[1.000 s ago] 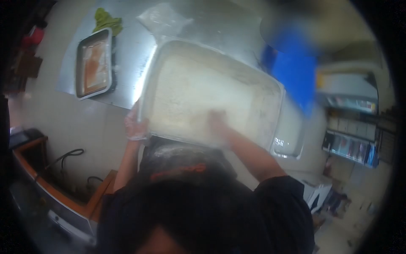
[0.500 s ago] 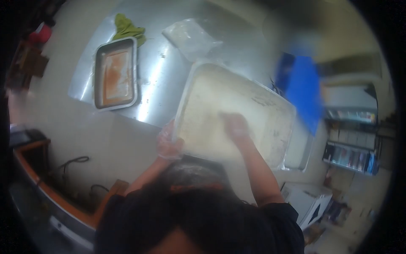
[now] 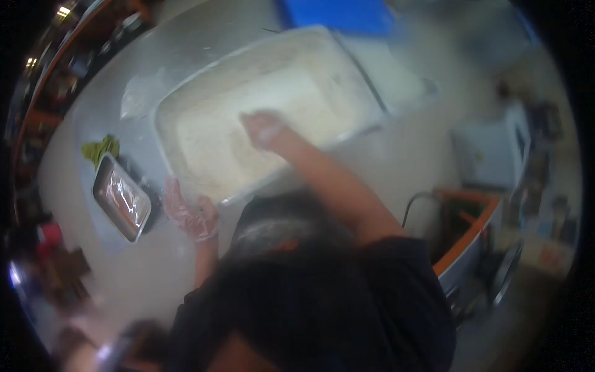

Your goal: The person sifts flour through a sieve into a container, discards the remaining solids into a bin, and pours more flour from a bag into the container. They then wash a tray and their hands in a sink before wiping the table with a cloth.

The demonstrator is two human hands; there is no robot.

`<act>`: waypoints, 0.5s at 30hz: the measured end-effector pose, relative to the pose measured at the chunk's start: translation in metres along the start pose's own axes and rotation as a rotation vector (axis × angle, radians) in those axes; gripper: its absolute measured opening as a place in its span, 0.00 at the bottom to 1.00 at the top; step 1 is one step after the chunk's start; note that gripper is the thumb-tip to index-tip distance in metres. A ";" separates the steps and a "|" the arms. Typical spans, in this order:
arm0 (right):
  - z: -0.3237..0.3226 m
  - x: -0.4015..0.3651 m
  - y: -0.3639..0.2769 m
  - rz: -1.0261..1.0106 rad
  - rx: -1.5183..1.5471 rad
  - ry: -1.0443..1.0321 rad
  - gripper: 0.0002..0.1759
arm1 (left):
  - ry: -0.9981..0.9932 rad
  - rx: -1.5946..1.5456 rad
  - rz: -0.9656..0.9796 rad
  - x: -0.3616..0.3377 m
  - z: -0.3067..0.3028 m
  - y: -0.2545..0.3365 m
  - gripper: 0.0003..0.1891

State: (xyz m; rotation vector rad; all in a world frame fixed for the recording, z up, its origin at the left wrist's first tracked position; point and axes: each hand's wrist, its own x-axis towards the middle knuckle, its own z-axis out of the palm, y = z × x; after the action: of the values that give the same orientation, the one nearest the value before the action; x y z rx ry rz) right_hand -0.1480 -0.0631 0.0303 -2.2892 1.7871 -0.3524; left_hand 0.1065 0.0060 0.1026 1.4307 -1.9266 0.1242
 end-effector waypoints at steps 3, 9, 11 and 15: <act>-0.052 0.008 0.033 0.209 -0.421 0.378 0.23 | -0.228 -0.301 0.403 -0.003 0.017 0.016 0.23; -0.179 -0.140 0.165 0.564 -0.411 0.541 0.20 | -0.675 -0.104 0.493 -0.011 0.041 0.114 0.23; -0.191 -0.197 0.208 0.592 -0.605 0.627 0.20 | -0.606 -0.087 0.534 -0.014 0.064 0.117 0.18; -0.144 -0.308 0.241 1.213 -0.028 0.624 0.17 | -0.569 0.051 0.517 -0.027 0.085 0.108 0.15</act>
State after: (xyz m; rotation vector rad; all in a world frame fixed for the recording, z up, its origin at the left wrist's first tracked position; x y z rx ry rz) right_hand -0.4870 0.1748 0.0744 -0.7399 3.0198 -0.7999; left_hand -0.0248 0.0282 0.0593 1.0295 -2.7527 0.0000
